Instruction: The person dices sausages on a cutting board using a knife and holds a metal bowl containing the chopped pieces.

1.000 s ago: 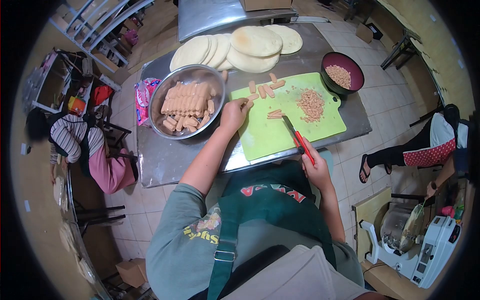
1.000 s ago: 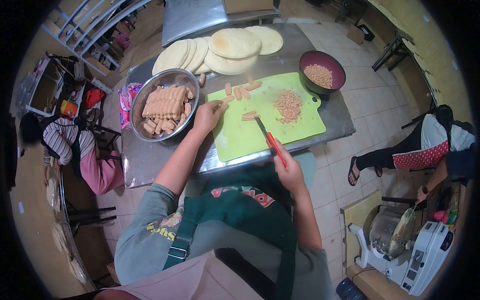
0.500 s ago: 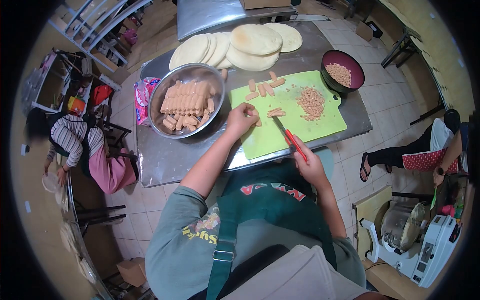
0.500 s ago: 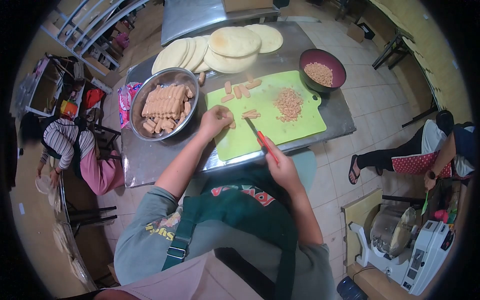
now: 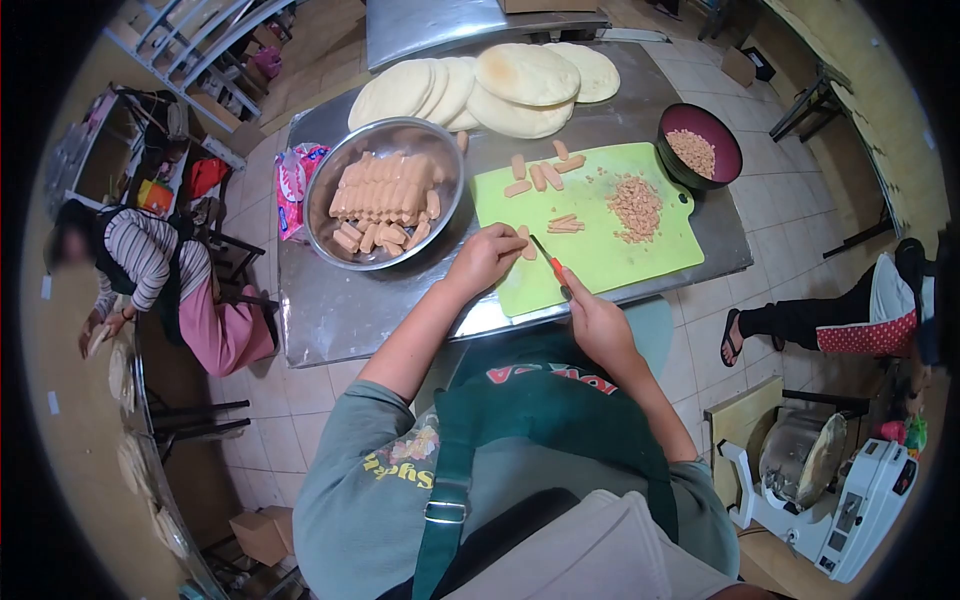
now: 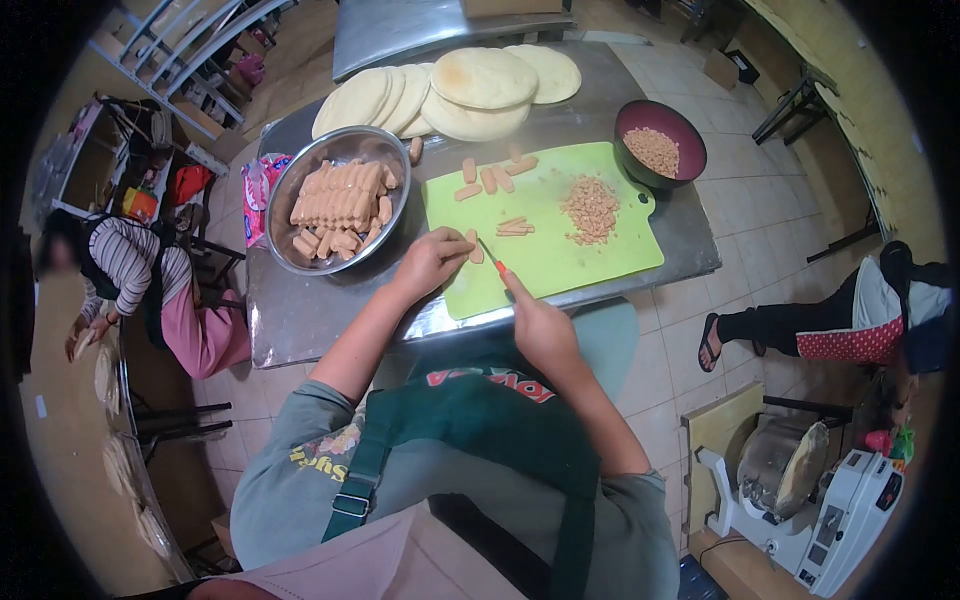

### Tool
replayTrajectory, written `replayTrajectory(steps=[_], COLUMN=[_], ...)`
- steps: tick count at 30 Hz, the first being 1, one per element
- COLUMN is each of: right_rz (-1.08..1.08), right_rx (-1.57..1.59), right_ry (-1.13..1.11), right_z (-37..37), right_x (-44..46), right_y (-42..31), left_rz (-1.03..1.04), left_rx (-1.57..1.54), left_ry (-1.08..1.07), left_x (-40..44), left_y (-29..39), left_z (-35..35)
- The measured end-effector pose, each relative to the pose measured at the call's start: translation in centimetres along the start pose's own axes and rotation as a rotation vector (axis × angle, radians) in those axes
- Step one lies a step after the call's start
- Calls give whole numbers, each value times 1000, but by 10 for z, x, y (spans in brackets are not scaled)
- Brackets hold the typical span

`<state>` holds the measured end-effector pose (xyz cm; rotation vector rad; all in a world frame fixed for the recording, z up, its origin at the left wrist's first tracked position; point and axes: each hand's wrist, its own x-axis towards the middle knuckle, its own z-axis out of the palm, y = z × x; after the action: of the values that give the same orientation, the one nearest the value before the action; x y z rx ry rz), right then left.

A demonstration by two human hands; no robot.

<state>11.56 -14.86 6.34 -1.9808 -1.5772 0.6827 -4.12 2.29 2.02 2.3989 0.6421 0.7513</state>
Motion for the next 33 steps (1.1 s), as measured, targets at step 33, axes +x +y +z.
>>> replayTrajectory(steps=[33], right_rz=[-191], right_rx=[-282], right_ry=[90], right_z=[7], right_x=[26], right_y=[13], left_rz=[202], left_rx=[289], left_ry=[45], left_x=[0], left_y=[1], left_z=[18])
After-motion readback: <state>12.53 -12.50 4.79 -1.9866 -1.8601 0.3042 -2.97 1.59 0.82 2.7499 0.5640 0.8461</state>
